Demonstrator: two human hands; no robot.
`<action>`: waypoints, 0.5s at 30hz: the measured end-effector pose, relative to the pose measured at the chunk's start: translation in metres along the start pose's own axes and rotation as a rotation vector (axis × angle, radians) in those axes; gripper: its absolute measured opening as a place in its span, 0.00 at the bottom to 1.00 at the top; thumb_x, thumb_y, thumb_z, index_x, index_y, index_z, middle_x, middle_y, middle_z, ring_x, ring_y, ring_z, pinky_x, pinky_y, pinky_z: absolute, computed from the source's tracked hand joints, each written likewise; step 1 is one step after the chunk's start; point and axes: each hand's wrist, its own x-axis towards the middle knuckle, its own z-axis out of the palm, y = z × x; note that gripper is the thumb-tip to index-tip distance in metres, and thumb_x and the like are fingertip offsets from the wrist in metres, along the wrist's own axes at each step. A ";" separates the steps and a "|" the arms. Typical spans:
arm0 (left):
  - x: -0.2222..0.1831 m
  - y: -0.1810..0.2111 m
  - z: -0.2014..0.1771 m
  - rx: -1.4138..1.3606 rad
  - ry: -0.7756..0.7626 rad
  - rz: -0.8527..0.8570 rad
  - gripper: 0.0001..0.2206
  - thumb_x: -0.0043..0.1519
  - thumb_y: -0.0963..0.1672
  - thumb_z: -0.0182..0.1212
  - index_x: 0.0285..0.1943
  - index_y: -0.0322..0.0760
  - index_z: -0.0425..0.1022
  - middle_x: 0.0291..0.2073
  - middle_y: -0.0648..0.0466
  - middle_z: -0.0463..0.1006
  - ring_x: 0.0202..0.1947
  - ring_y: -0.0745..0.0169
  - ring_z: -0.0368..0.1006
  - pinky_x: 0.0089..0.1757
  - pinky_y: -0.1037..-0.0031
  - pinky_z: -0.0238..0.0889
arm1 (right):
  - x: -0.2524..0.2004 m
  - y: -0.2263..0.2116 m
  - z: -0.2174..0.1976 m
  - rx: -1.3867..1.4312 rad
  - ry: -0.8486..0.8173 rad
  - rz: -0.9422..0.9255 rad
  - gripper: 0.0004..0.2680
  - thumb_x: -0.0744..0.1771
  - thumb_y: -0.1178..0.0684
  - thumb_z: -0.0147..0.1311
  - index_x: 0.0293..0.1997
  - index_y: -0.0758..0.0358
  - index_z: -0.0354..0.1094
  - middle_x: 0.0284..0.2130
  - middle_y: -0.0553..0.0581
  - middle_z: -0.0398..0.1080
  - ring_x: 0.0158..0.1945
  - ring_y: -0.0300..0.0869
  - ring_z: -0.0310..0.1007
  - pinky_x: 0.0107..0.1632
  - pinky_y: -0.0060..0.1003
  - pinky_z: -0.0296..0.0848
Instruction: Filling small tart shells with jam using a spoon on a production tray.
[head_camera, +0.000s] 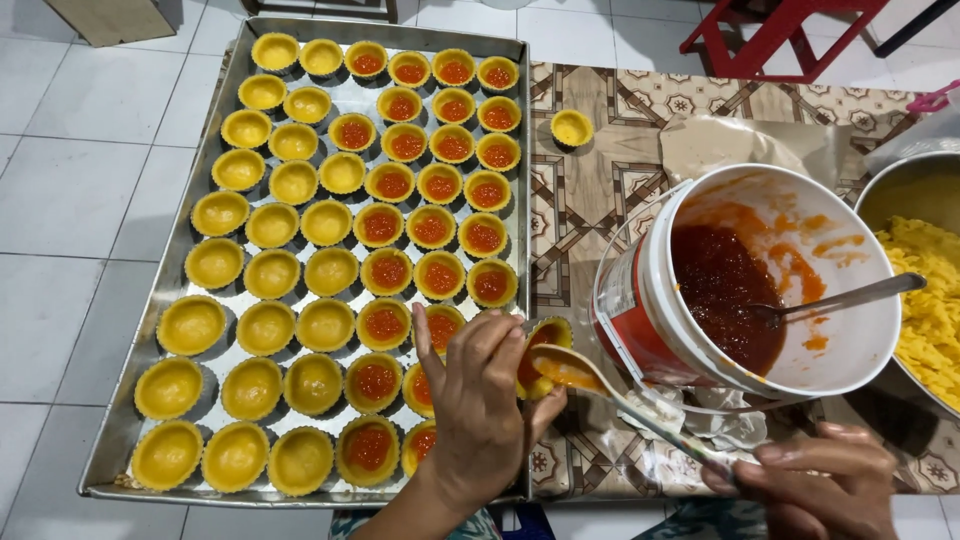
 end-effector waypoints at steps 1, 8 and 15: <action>0.003 0.001 -0.003 -0.065 -0.028 -0.030 0.38 0.48 0.50 0.85 0.57 0.34 0.59 0.53 0.46 0.74 0.57 0.45 0.74 0.68 0.30 0.33 | 0.001 0.006 -0.007 -0.028 -0.025 -0.076 0.09 0.69 0.55 0.44 0.43 0.44 0.75 0.44 0.45 0.71 0.54 0.36 0.68 0.73 0.48 0.60; 0.009 -0.004 -0.013 -0.317 -0.185 -0.148 0.34 0.52 0.52 0.75 0.58 0.33 0.58 0.51 0.46 0.72 0.58 0.49 0.70 0.70 0.35 0.28 | 0.049 -0.033 -0.068 -0.265 -0.333 -0.210 0.18 0.59 0.45 0.61 0.53 0.33 0.71 0.56 0.33 0.68 0.64 0.29 0.66 0.73 0.43 0.59; 0.010 -0.005 -0.017 -0.367 -0.258 -0.086 0.37 0.54 0.53 0.72 0.64 0.32 0.57 0.58 0.46 0.72 0.62 0.48 0.70 0.71 0.35 0.26 | 0.070 -0.041 -0.067 -0.395 -0.373 -0.502 0.19 0.63 0.42 0.51 0.62 0.25 0.61 0.63 0.23 0.58 0.66 0.28 0.59 0.68 0.45 0.57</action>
